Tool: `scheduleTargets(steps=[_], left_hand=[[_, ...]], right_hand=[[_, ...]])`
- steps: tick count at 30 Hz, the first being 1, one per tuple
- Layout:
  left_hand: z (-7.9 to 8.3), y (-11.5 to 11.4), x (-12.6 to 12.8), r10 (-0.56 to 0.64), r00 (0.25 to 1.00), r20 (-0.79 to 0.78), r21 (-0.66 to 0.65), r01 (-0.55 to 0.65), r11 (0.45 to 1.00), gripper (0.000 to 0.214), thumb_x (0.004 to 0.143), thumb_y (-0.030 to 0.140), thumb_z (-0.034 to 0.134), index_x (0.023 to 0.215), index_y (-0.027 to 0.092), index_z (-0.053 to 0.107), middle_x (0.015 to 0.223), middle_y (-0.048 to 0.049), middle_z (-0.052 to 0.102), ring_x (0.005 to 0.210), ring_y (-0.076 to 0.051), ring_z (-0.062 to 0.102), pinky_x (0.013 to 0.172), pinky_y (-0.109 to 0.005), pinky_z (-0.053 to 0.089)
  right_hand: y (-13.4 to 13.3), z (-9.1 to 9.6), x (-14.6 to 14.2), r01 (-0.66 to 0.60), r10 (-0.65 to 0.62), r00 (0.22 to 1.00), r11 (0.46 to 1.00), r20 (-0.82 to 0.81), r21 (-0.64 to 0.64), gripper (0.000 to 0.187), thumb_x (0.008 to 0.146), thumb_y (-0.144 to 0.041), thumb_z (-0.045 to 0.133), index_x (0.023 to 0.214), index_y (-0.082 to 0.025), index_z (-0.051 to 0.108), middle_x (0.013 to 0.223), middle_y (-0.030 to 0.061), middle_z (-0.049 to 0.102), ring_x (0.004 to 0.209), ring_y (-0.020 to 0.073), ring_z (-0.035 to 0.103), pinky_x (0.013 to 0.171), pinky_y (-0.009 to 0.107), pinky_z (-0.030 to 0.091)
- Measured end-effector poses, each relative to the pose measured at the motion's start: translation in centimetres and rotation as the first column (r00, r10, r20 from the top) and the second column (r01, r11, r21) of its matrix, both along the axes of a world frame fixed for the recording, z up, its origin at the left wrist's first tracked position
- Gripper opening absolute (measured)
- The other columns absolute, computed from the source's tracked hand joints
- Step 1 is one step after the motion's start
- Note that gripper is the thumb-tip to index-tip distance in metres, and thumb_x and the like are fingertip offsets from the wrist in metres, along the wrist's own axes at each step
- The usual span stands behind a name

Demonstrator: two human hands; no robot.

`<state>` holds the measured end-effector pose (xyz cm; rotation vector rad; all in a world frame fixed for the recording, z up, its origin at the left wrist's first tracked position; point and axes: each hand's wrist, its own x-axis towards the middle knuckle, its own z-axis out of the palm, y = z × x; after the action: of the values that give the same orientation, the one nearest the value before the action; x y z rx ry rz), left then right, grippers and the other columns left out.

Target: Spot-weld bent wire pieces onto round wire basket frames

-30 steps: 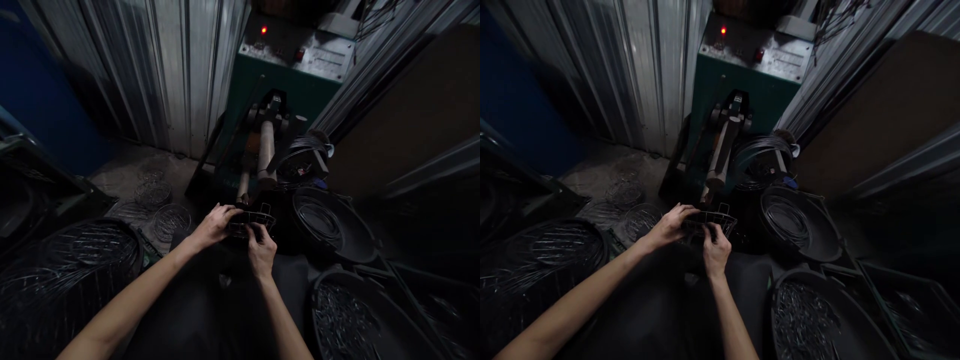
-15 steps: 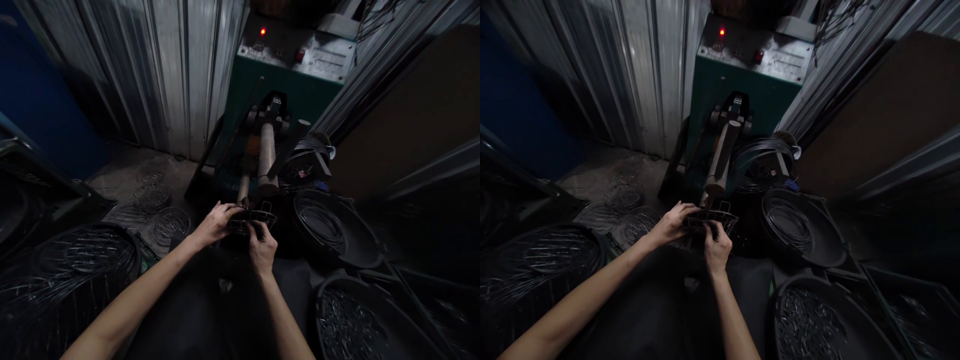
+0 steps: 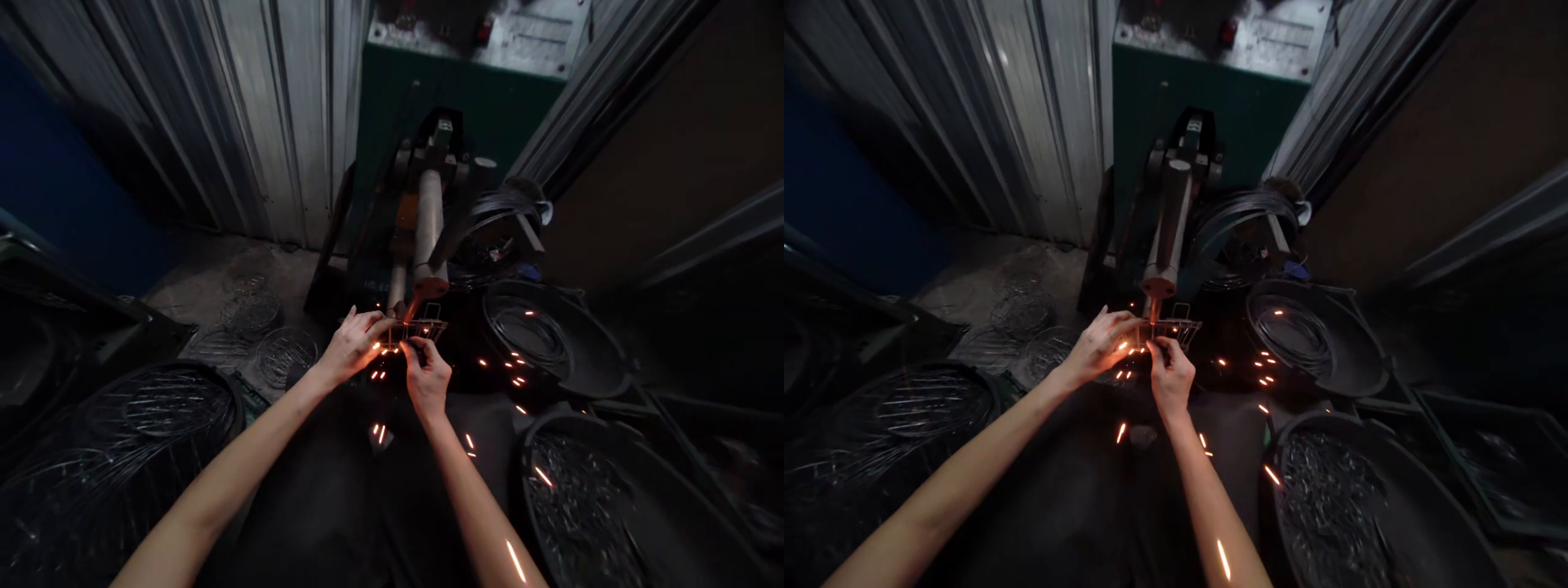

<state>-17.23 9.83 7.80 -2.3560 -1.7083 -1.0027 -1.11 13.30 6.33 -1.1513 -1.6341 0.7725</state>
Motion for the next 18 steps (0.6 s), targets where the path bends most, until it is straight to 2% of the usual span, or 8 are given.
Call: scheduleTargets(steps=[3,5,7,9,12,15,17,18], left_hand=[[-0.1,0.6,-0.4,-0.011,1.000,0.024,0.005,0.011,1.000,0.054,0.080,0.016,0.062,0.128,0.021,0.039,0.121,-0.0098,0.055,0.114,-0.022,0.053,0.106,-0.052,0.033],[0.1,0.8,-0.8,-0.026,0.998,0.062,-0.005,0.026,1.000,0.054,0.079,0.016,0.063,0.127,0.019,0.038,0.121,-0.0100,0.056,0.114,-0.021,0.054,0.106,-0.049,0.035],[0.7,0.2,-0.8,-0.052,0.990,0.130,-0.035,0.057,0.998,0.054,0.077,0.019,0.064,0.125,0.018,0.040,0.119,-0.0098,0.057,0.111,-0.021,0.056,0.102,-0.044,0.042],[1.7,-1.3,-0.2,-0.075,0.975,0.210,-0.105,0.099,0.990,0.054,0.076,0.027,0.065,0.124,0.020,0.041,0.117,-0.0080,0.058,0.105,-0.021,0.059,0.093,-0.039,0.049],[2.8,-3.6,0.5,-0.050,0.965,0.257,-0.268,0.121,0.956,0.061,0.077,0.048,0.060,0.130,0.030,0.036,0.117,0.0000,0.059,0.101,-0.025,0.061,0.086,-0.045,0.052],[1.6,-3.4,1.6,-0.052,0.972,0.227,-0.390,0.140,0.910,0.080,0.066,0.068,0.057,0.135,0.039,0.028,0.120,0.0042,0.057,0.096,-0.030,0.063,0.078,-0.050,0.053],[0.3,-3.2,3.5,-0.153,0.961,0.231,-0.455,0.246,0.856,0.077,0.067,0.064,0.059,0.133,0.036,0.031,0.115,0.0023,0.060,0.091,-0.028,0.064,0.079,-0.049,0.054],[-0.3,-3.4,4.6,-0.205,0.951,0.233,-0.464,0.294,0.835,0.071,0.071,0.058,0.058,0.133,0.034,0.032,0.115,0.0004,0.061,0.094,-0.027,0.064,0.086,-0.049,0.052]], right_hand=[[-0.7,0.5,0.4,-0.021,0.021,1.000,0.999,-0.009,0.025,0.023,0.083,-0.039,0.057,0.088,-0.019,0.066,0.079,0.0010,0.069,0.068,0.0139,0.061,0.067,0.025,0.048],[-1.8,0.9,2.0,-0.018,0.019,1.000,0.999,-0.025,0.050,0.024,0.082,-0.038,0.059,0.097,-0.020,0.065,0.091,0.0028,0.070,0.080,0.0155,0.064,0.075,0.026,0.049],[-3.2,1.0,5.3,0.048,-0.049,0.999,0.997,0.024,0.059,0.026,0.081,-0.037,0.061,0.101,-0.020,0.065,0.097,0.0039,0.069,0.085,0.0165,0.064,0.078,0.027,0.049],[-4.7,0.8,10.1,0.166,-0.168,0.969,0.986,0.184,0.026,0.025,0.083,-0.038,0.058,0.099,-0.020,0.066,0.096,0.0045,0.070,0.083,0.0164,0.064,0.077,0.027,0.049],[-6.0,-0.2,19.2,0.423,-0.312,0.776,0.902,0.548,-0.085,0.027,0.088,-0.036,0.049,0.100,-0.018,0.066,0.100,0.0062,0.069,0.087,0.0168,0.064,0.080,0.027,0.047],[-6.4,-2.2,28.3,0.636,-0.312,0.556,0.756,0.770,-0.154,0.022,0.085,-0.028,0.054,0.098,-0.015,0.066,0.101,0.0093,0.070,0.090,0.0191,0.064,0.082,0.029,0.045],[-6.4,-3.9,32.2,0.696,-0.260,0.497,0.689,0.828,-0.201,0.019,0.077,-0.027,0.064,0.090,-0.014,0.068,0.092,0.0108,0.071,0.085,0.0201,0.065,0.078,0.028,0.046],[-6.4,-4.8,33.1,0.705,-0.221,0.486,0.670,0.845,-0.230,0.019,0.074,-0.029,0.068,0.085,-0.014,0.068,0.086,0.0110,0.072,0.081,0.0202,0.066,0.075,0.027,0.046]])
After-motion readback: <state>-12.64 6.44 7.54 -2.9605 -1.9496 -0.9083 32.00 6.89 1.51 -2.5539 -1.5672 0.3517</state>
